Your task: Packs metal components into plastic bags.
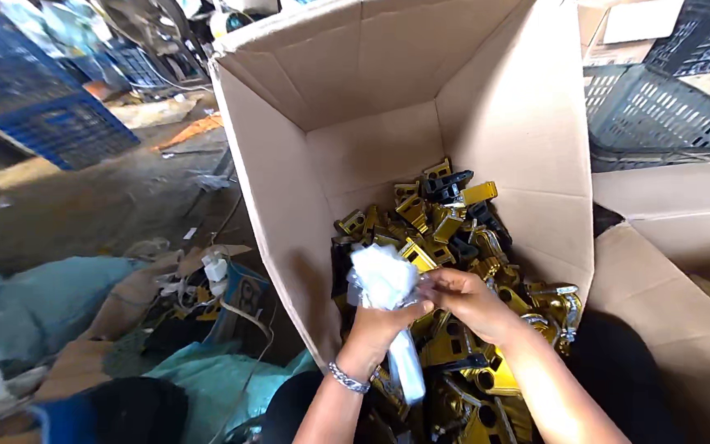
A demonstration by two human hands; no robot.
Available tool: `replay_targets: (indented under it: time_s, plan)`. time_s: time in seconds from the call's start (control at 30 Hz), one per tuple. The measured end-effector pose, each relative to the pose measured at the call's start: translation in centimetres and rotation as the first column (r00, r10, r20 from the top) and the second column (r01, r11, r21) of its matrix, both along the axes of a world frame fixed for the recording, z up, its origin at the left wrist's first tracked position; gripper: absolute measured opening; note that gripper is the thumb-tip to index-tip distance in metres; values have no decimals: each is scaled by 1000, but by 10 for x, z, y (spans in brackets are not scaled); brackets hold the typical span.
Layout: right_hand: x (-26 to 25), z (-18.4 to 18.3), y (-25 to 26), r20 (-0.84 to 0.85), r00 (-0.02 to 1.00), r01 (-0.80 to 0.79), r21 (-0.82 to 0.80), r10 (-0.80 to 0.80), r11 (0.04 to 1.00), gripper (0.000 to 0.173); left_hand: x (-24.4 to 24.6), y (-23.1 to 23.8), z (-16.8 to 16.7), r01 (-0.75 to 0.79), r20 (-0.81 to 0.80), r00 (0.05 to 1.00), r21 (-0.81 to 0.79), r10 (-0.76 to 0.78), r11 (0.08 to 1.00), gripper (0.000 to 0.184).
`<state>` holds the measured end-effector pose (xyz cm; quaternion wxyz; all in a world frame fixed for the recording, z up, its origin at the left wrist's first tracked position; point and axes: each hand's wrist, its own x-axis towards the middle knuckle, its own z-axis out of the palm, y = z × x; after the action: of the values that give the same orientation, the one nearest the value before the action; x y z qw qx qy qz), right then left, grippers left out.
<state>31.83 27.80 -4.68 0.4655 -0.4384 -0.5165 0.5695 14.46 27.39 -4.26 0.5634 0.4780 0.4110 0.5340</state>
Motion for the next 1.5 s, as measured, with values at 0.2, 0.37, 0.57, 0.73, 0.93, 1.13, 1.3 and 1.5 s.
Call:
replay_targets:
  time_s: [0.2,0.37,0.57,0.73,0.93,1.13,1.3,1.5]
  plan:
    - [12,2,2,-187,977,-122,-97,102,988,39,-9,4,4,85,-114,990,-1,-85,996,73]
    - [-7,6,6,15,996,92,-2,-92,996,19,0,1,4,210,76,977,-151,-200,966,25]
    - [7,-2,-15,-46,994,-101,-70,97,992,4,-30,27,-22,-241,-382,862,268,333,933,45]
    - [-5,5,-5,121,991,61,28,-64,998,25,-27,8,2,-42,-110,993,84,51,996,48]
    - [6,29,34,327,940,-154,156,96,976,26,-44,14,0,-126,-220,960,207,172,970,60]
    - [-20,-21,86,949,214,-341,-149,231,928,44,-60,39,0,-443,-203,841,271,501,854,65]
    - [7,-32,75,855,518,-165,59,35,985,33,-46,42,0,-443,-134,871,198,472,874,66]
    - [40,14,9,-108,992,68,-35,-71,997,56,-38,36,-23,-279,-358,791,511,496,813,72]
